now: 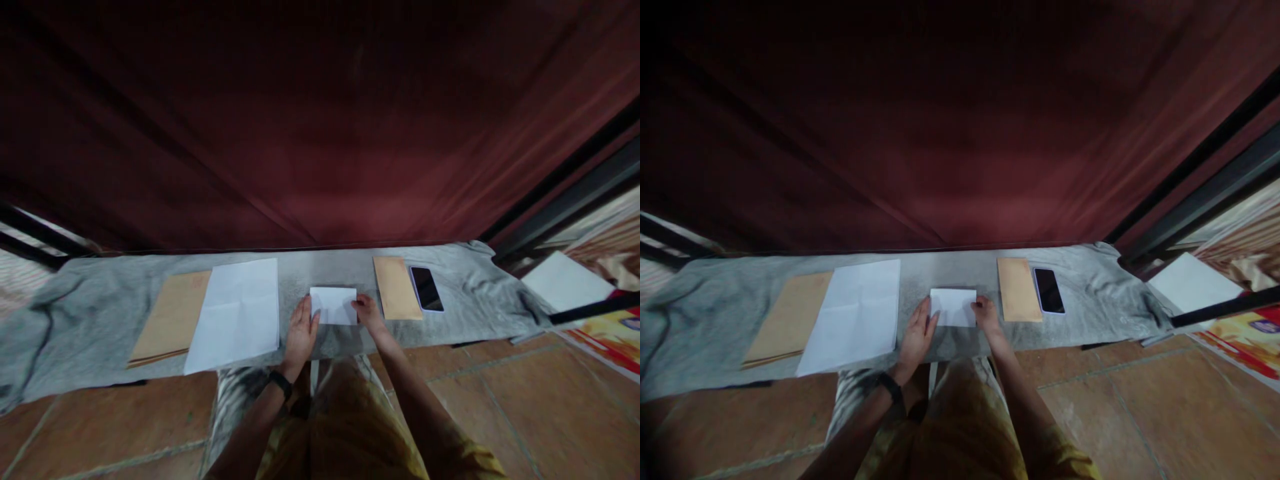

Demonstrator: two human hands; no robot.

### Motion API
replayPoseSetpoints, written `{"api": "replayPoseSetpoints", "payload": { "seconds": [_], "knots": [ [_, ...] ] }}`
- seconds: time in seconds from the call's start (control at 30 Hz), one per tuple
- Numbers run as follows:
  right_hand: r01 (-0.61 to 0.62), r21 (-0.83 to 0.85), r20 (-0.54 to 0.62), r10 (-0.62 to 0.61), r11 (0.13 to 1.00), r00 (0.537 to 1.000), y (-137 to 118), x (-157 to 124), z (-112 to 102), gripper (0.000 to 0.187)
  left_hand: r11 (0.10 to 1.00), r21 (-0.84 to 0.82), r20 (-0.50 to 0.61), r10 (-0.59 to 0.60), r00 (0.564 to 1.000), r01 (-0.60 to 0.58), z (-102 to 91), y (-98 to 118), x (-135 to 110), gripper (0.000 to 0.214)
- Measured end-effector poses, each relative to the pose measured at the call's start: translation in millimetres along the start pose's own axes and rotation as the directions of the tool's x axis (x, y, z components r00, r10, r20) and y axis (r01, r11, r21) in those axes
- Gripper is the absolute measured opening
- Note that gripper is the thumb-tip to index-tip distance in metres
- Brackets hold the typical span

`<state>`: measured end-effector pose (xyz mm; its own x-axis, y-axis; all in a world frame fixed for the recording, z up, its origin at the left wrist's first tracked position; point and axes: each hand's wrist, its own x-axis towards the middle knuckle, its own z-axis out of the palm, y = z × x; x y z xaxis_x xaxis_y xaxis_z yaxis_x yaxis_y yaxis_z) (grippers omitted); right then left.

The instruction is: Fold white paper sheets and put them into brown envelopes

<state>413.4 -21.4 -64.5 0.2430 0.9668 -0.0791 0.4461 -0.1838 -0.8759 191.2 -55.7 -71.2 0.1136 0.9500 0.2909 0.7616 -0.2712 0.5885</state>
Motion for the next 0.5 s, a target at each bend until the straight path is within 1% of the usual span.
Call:
{"api": "replayPoseSetpoints", "payload": {
  "seconds": [0.07, 0.13, 0.2, 0.27, 0.3, 0.37, 0.43, 0.5],
  "knots": [
    [-0.064, 0.134, 0.036, 0.059, 0.989, 0.998, -1, -5, -2, 0.027, 0.975, -0.180, -0.029, -0.139, 0.990, 0.131, -2.4, 0, 1, 0.056],
    [-0.122, 0.255, 0.079, 0.105, 0.959, 0.991, -3, -10, -3, 0.036, 0.897, -0.347, 0.006, -0.291, 0.957, 0.275, -4.2, 1, 4, 0.057],
    [-0.172, 0.350, 0.118, 0.139, 0.921, 0.983, -6, -14, -3, 0.044, 0.759, -0.501, 0.105, -0.423, 0.900, 0.415, -5.7, 4, 10, 0.053],
    [-0.213, 0.412, 0.150, 0.164, 0.886, 0.975, -9, -17, -3, 0.047, 0.616, -0.596, 0.205, -0.503, 0.840, 0.514, -7.1, 5, 16, 0.039],
    [-0.229, 0.433, 0.165, 0.173, 0.872, 0.971, -11, -18, -3, 0.048, 0.565, -0.621, 0.237, -0.526, 0.817, 0.544, -8.0, 5, 18, 0.031],
    [-0.255, 0.458, 0.193, 0.185, 0.852, 0.964, -13, -23, -5, 0.049, 0.513, -0.642, 0.265, -0.549, 0.793, 0.570, -10.6, 3, 22, 0.026],
    [-0.293, 0.468, 0.260, 0.187, 0.834, 0.947, -13, -29, -8, 0.049, 0.490, -0.659, 0.272, -0.552, 0.788, 0.571, -14.4, 1, 25, 0.028],
    [-0.353, 0.460, 0.376, 0.181, 0.814, 0.908, -11, -36, -11, 0.050, 0.465, -0.681, 0.277, -0.551, 0.787, 0.565, -18.6, 0, 27, 0.032]
  ]
}}
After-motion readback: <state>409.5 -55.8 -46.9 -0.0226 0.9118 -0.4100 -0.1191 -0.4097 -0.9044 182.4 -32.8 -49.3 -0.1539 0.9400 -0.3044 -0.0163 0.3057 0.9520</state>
